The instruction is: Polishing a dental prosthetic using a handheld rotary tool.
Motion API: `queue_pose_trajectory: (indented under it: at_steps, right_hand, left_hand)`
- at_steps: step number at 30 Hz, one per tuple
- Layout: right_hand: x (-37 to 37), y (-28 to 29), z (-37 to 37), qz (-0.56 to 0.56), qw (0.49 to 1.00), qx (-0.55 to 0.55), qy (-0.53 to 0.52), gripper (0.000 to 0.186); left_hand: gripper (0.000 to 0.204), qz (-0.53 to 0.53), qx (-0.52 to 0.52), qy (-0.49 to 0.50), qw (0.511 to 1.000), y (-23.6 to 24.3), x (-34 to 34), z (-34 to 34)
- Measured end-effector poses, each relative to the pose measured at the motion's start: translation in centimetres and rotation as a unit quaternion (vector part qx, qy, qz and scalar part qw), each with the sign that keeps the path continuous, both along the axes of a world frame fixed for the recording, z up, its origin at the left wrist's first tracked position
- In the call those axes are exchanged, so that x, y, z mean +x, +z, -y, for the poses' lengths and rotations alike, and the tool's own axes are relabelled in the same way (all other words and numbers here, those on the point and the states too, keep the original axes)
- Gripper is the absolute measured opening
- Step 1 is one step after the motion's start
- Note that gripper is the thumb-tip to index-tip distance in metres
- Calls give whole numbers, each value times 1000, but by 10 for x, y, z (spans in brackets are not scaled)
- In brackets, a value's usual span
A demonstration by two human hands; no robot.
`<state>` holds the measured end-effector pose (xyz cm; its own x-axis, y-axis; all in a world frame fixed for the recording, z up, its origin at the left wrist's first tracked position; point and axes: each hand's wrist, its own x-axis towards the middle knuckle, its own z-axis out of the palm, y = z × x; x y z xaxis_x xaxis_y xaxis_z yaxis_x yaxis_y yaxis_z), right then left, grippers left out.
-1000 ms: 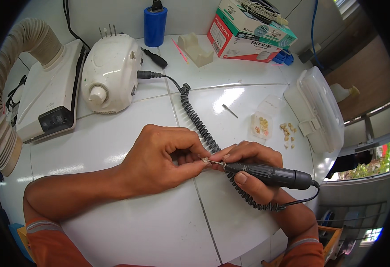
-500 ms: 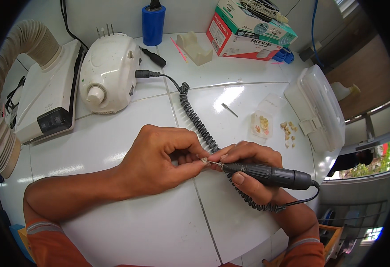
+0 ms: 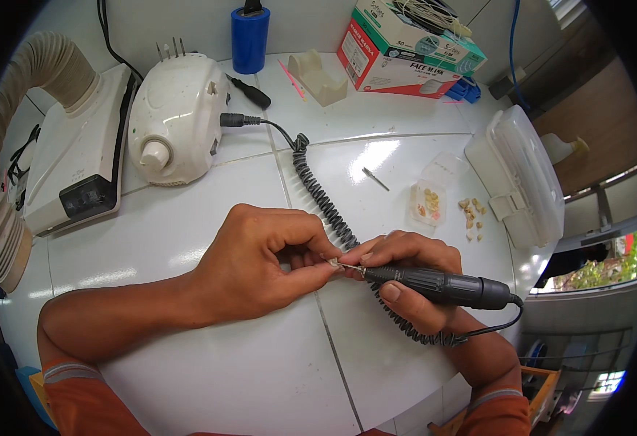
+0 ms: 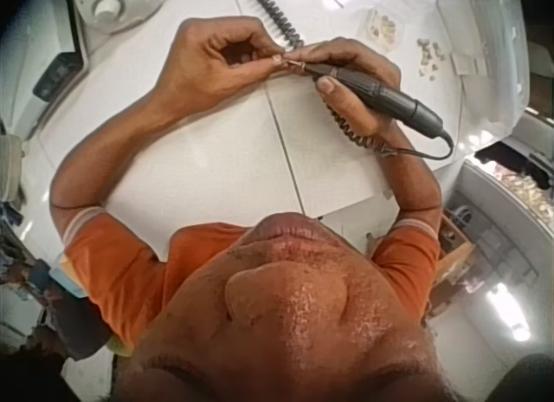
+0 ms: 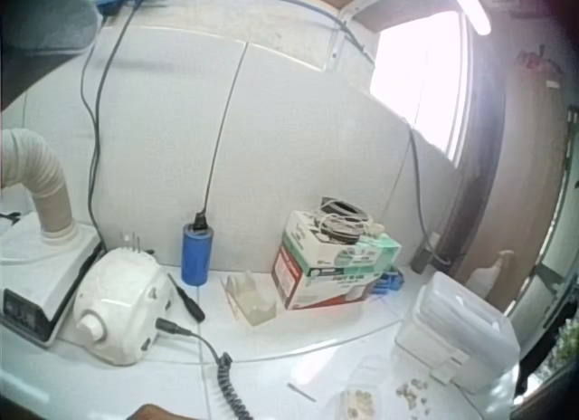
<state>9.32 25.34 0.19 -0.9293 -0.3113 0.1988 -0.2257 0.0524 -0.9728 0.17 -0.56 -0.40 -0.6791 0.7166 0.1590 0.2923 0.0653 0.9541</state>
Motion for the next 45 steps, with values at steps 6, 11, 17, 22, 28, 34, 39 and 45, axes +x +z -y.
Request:
queue_pose_trajectory:
  at_steps: [6, 11, 17, 22, 28, 34, 39, 45]
  right_hand:
    - [1, 3, 2, 15, 1000, -7, -6, 31]
    - [0, 1, 1, 12, 1000, -12, 0, 31]
    - [0, 1, 1, 12, 1000, -5, -3, 30]
    - [0, 2, 1, 7, 1000, 6, -4, 30]
    - [0, 3, 1, 9, 1000, 9, -7, 30]
    - [0, 3, 2, 12, 1000, 5, -5, 30]
    - [0, 3, 2, 9, 1000, 1, -2, 30]
    - [0, 3, 1, 11, 1000, 1, -3, 29]
  left_hand:
    - [10, 3, -6, -3, 1000, 1, 0, 0]
    - [10, 0, -4, -3, 1000, -1, 0, 0]
    - [10, 3, -6, -4, 1000, 1, 0, 0]
    - [10, 4, -5, -2, 1000, 1, 0, 0]
    - [10, 5, -6, -2, 1000, 1, 0, 0]
    - [10, 1, 0, -1, 1000, 0, 0, 0]
    - [10, -8, -5, -1, 1000, 0, 0, 0]
    - [10, -2, -7, -1, 1000, 0, 0, 0]
